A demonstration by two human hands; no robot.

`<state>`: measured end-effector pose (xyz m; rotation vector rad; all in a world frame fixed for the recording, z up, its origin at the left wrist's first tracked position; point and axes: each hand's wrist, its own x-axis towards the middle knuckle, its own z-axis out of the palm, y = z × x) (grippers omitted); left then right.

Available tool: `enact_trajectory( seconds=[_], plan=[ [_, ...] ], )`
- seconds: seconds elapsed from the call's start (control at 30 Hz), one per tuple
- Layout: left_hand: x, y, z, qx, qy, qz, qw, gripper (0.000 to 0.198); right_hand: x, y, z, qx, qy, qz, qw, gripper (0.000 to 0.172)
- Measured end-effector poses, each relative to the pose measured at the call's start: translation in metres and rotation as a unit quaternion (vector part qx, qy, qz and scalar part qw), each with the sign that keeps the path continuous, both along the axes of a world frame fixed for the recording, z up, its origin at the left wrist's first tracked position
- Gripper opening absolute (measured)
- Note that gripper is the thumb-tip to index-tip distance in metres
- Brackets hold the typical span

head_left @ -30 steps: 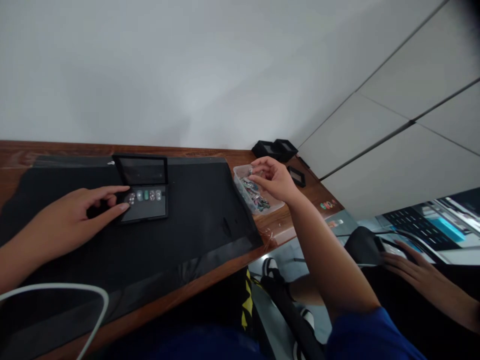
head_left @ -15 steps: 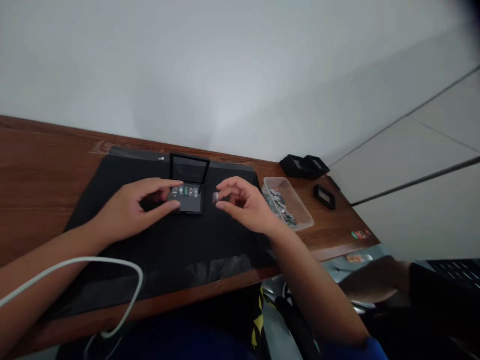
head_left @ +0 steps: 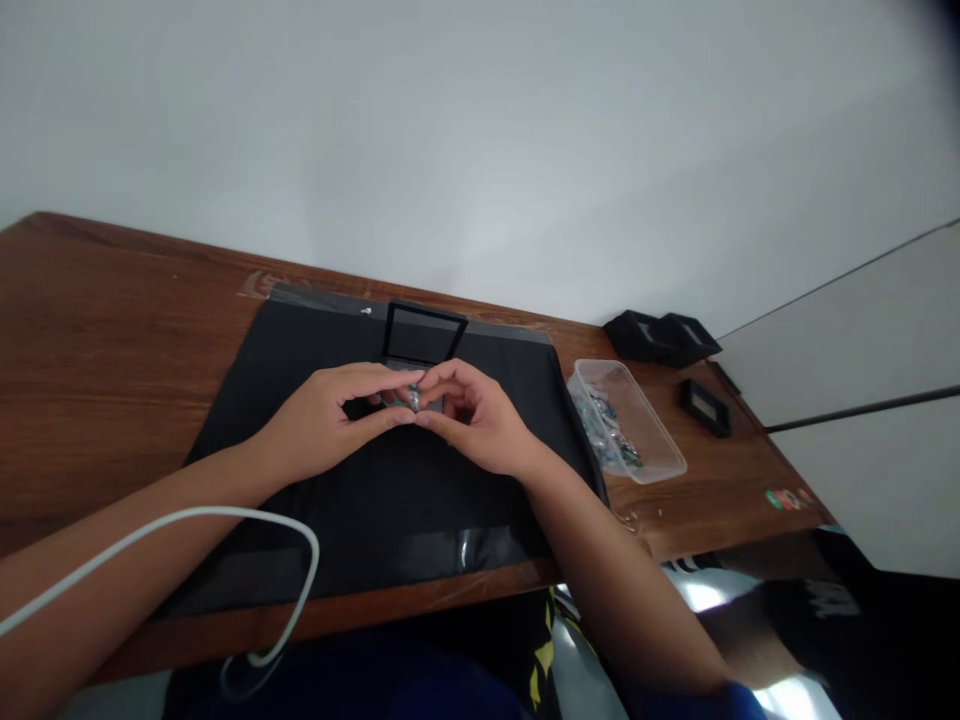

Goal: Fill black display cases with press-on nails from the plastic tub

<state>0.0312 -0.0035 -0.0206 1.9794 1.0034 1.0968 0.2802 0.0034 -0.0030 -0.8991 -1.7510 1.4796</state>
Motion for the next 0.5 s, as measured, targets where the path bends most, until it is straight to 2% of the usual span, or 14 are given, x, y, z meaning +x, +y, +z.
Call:
enact_trajectory(
  seconds=[0.2, 0.5],
  plan=[
    [0.007, -0.009, 0.006, -0.074, -0.013, 0.027, 0.997, 0.045, 0.0, -0.004, 0.0, 0.04, -0.038, -0.01, 0.998, 0.039],
    [0.005, -0.007, 0.004, -0.1, -0.032, 0.086, 0.991, 0.052, 0.012, -0.001, 0.004, 0.039, -0.036, -0.029, 0.998, 0.039]
  ],
)
